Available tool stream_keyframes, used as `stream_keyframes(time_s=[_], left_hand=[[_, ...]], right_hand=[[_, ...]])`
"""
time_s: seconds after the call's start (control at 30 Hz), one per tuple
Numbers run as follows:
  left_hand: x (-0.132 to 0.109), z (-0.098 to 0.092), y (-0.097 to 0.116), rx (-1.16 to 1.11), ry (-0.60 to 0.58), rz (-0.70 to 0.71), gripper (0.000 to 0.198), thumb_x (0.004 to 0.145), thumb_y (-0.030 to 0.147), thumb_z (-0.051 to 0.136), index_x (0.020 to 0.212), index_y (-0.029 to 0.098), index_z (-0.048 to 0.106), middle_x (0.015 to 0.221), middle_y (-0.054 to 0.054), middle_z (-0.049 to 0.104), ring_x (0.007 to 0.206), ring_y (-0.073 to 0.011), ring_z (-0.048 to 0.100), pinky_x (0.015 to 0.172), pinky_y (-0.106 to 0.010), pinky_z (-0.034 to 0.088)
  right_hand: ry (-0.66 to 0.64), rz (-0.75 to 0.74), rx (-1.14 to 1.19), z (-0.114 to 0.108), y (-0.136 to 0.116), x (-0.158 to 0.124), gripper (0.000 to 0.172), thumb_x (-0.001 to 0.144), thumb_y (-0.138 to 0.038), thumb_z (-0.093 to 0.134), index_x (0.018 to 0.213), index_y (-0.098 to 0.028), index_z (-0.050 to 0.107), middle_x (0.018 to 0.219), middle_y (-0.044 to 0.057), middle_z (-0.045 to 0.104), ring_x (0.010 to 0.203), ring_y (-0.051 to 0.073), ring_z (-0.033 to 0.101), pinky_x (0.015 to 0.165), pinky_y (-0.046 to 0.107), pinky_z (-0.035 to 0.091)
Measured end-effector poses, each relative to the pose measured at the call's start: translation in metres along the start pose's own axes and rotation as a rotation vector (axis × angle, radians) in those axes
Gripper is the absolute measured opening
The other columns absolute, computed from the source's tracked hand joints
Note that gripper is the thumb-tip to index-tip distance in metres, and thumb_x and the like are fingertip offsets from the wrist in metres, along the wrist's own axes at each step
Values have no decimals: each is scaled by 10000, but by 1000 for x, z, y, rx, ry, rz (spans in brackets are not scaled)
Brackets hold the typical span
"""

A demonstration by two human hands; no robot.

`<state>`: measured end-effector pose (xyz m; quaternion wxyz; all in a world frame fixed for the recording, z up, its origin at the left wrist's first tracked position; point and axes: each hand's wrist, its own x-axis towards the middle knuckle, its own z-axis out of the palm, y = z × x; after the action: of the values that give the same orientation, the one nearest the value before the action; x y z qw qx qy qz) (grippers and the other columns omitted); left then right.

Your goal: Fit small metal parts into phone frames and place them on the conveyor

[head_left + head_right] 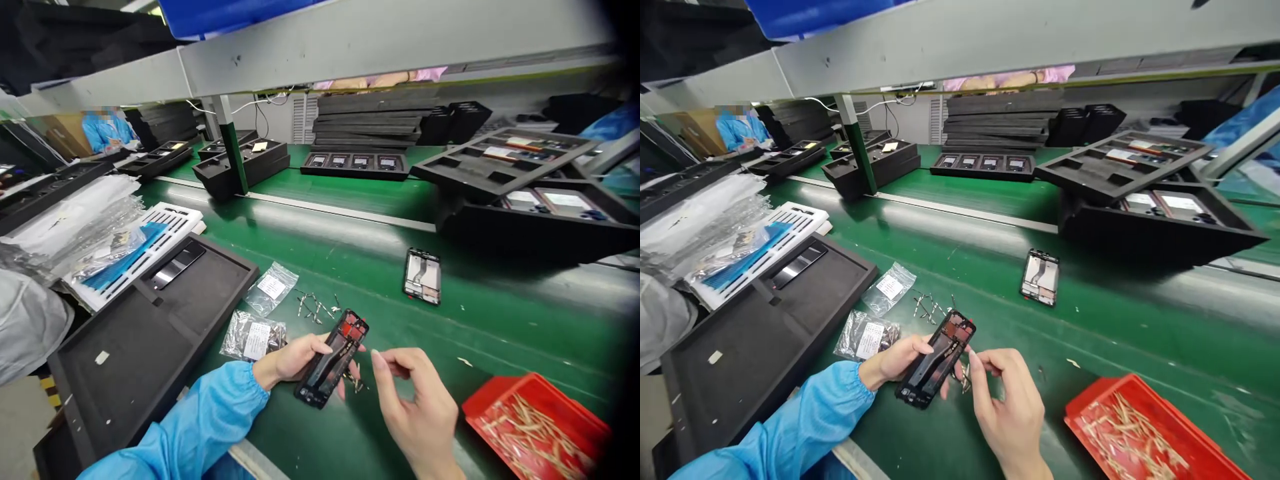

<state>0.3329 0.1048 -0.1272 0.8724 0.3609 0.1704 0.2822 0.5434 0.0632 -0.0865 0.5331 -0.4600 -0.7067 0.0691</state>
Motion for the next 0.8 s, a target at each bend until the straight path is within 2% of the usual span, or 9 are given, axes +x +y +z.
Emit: stream_keyframes(time_s=[0.1,0.23,0.3,0.37,0.47,0.53,0.6,0.7,0.8], left_hand=[[-5,4,5,66,-70,-80,886,849,643,712,1565,147,549,999,-121,776,540,-190,692,541,-267,500],[-15,20,28,201,-71,-96,908,898,627,755,1658,219,472,945,-70,744,583,-166,699,480,-216,491],[-18,24,37,260,-59,-94,841,917,648,732,1603,194,557,953,-87,763,574,-153,684,446,-205,475],[-17,21,38,247,-101,-160,817,941,776,619,1442,135,692,906,-116,785,503,-159,656,409,-231,463],[-10,9,27,99,-107,-230,1085,877,1017,315,1168,88,792,867,-187,799,535,-257,728,366,-277,447],[-5,4,15,18,-6,-130,1224,795,1096,182,1101,82,795,923,-233,808,591,-308,761,343,-286,414],[-2,6,5,55,156,71,1275,778,1110,123,1107,74,789,974,-259,811,617,-309,763,375,-302,433],[-3,17,-2,216,395,333,1127,826,1078,357,1171,93,784,1110,-234,817,912,-335,799,669,-368,612],[-6,24,1,301,522,399,715,856,774,809,1172,133,781,1177,-149,822,1090,-301,765,967,-383,607]], right_hand=[[-22,-93,-6,1,-2,0,145,1014,-109,706,1108,-219,693,930,47,697,811,196,662,733,328,547],[14,-184,-106,-1,0,1,288,982,-94,751,1234,-227,708,1088,93,737,962,243,704,855,388,549],[-71,-240,-157,-5,4,3,311,1007,-149,750,1306,-227,710,1218,124,751,1080,274,710,944,428,528],[-223,-244,-90,-8,9,4,283,1049,-194,709,1329,-232,718,1216,109,771,1083,265,718,954,422,533],[-265,-19,103,-6,13,1,155,1070,-212,684,1191,-248,773,999,46,776,868,199,718,793,338,569],[-134,230,187,-1,12,-3,87,1054,-272,722,1078,-236,798,917,40,757,760,180,694,685,303,567],[1,418,259,5,8,-8,163,1019,-370,777,1015,-211,811,869,50,750,715,182,684,636,293,575],[43,520,349,11,3,-13,256,980,-450,814,976,-194,819,839,61,746,692,187,679,620,295,594],[-102,463,327,8,3,-13,227,1024,-434,760,1019,-219,833,892,61,766,718,187,699,641,291,597]])
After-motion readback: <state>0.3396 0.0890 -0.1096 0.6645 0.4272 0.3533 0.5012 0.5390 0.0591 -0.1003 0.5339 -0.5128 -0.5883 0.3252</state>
